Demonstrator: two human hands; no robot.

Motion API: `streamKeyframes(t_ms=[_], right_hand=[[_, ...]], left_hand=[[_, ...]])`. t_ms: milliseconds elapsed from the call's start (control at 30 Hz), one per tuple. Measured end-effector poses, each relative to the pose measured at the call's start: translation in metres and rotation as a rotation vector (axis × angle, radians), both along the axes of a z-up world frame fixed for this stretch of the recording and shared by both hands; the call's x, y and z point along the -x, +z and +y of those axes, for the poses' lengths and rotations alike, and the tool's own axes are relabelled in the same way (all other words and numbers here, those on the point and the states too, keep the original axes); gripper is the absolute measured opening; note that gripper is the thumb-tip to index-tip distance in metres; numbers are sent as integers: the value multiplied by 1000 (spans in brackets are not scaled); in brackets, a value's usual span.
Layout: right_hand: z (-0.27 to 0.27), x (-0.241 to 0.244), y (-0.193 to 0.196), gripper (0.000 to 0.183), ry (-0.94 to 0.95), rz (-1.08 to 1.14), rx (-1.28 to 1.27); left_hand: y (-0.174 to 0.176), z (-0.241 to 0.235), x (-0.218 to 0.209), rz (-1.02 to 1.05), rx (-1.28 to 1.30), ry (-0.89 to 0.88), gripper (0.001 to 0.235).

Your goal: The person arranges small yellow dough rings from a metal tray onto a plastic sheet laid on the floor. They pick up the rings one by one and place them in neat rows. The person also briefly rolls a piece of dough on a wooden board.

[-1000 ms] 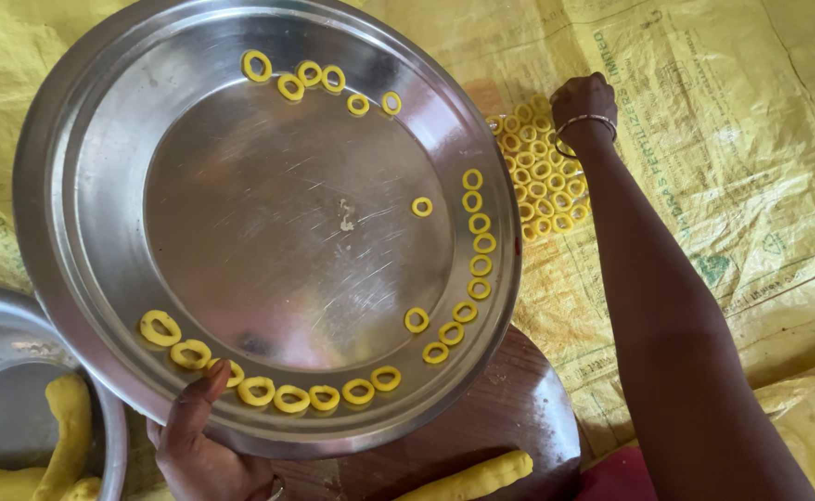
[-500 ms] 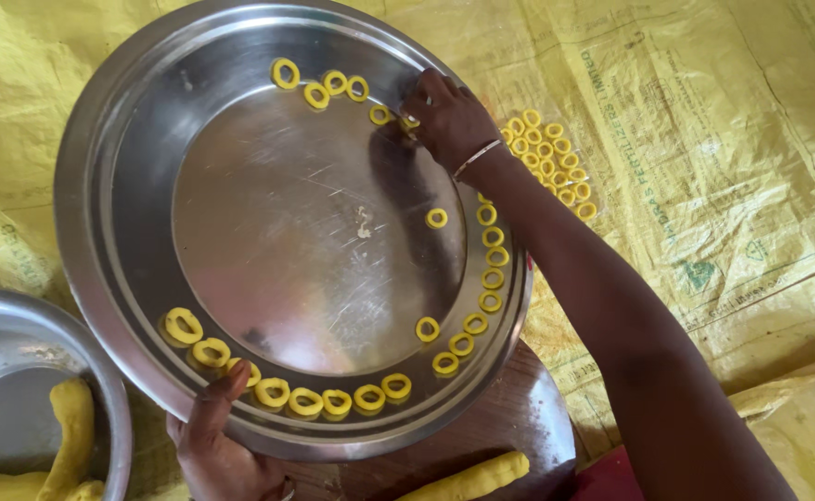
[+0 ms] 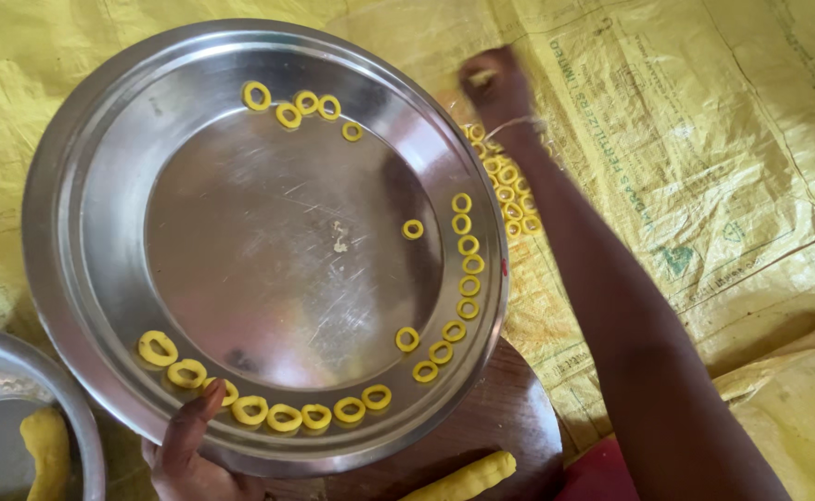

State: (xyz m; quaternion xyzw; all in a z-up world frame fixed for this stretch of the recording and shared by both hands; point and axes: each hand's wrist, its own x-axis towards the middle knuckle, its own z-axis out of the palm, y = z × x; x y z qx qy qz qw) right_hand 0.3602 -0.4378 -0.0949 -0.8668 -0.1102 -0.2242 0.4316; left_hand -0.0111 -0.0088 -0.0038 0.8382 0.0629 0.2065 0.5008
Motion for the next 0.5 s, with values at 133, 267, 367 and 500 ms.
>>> streamKeyframes(t_ms=[133,267,367,500], right_hand=[[-93,-10,-31,9,-437,344,113],[-127,-6,-64,17,-535,458,71],[-130,-5,-76,18,-482,512,-36],[-132,-11,-76,16,-470,481,19]], left_hand=[[-5,-2,-1,69,159,93,24],[-8,0,-1,81,169,115,25],[-7,5,0,67,114,90,25],[-10,5,2,64,115,95,26]])
